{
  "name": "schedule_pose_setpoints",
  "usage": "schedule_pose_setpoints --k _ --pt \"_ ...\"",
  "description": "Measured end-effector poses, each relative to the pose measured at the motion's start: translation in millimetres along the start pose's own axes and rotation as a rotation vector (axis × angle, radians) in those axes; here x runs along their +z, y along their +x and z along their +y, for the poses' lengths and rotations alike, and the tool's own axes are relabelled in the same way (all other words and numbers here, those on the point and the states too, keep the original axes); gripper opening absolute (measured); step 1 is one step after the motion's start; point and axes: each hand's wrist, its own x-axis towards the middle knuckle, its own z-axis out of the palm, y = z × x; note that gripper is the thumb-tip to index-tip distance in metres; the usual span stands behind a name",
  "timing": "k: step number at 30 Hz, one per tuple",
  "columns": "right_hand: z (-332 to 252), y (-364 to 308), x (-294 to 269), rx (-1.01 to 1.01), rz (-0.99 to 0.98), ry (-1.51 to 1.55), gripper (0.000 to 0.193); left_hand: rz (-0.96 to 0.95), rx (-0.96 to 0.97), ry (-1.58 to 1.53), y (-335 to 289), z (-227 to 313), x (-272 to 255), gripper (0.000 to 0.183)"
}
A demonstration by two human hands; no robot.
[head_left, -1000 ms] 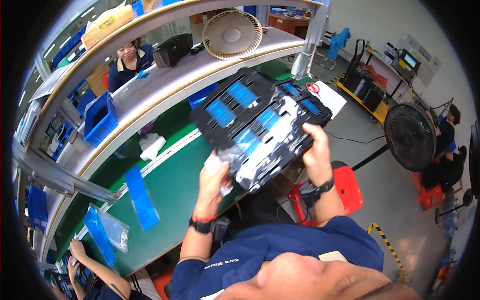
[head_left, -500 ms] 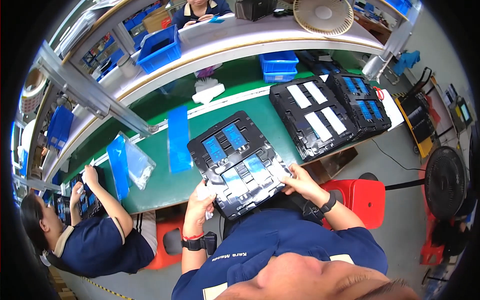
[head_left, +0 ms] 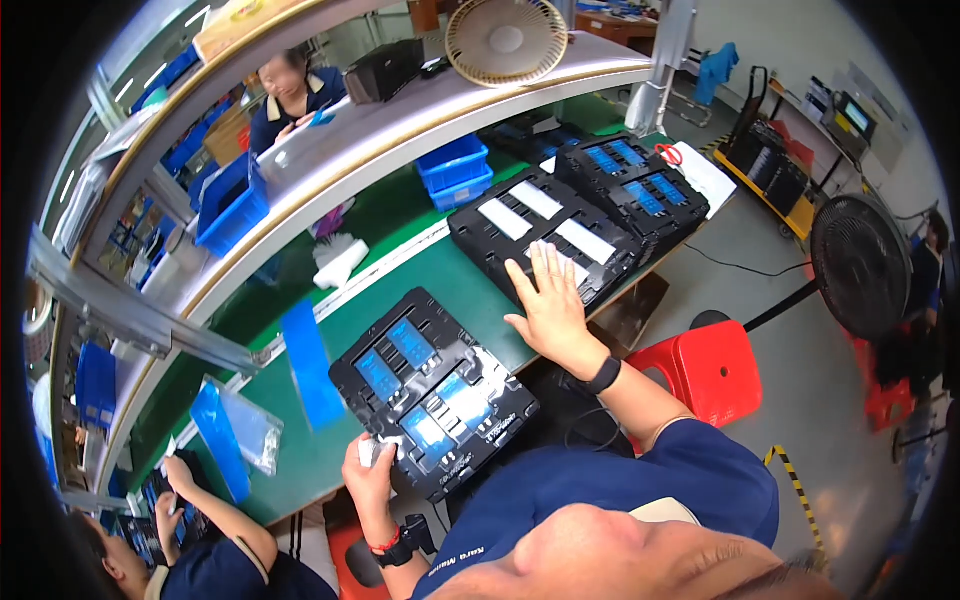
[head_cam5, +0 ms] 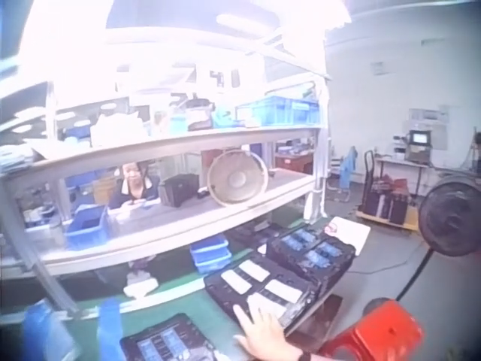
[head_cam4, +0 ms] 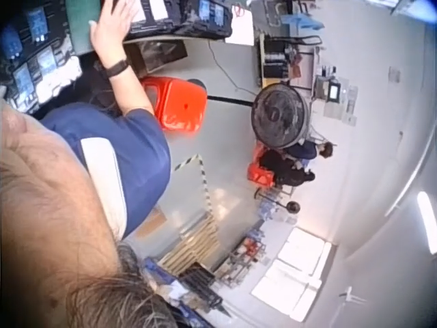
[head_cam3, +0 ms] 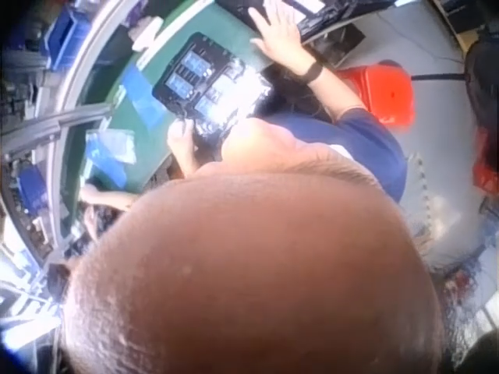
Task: Wiping electronic components with a cloth and applying adhesive white labels/strips onto them in an assembly tray.
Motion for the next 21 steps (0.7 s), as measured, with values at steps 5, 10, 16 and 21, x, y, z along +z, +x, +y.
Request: schedule_pose_setpoints --k 5,10,16,21 --pt "8 0 30 0.108 -0.096 -0.132 0.061 0.004 0.072 0.076 5 -5 -4 0.037" --pt "9 5 35 0.149 -0.102 -0.170 0.055 -0.020 0.042 0.059 5 3 -5 0.036" --pt "16 16 40 0.209 -0.088 -0.191 0.054 -0.032 0.054 0.096 8 4 -5 0.037" --pt "21 17 37 0.202 -0.106 -0.196 0.054 -0.072 -0.018 -0.104 9 3 -20 0.035"
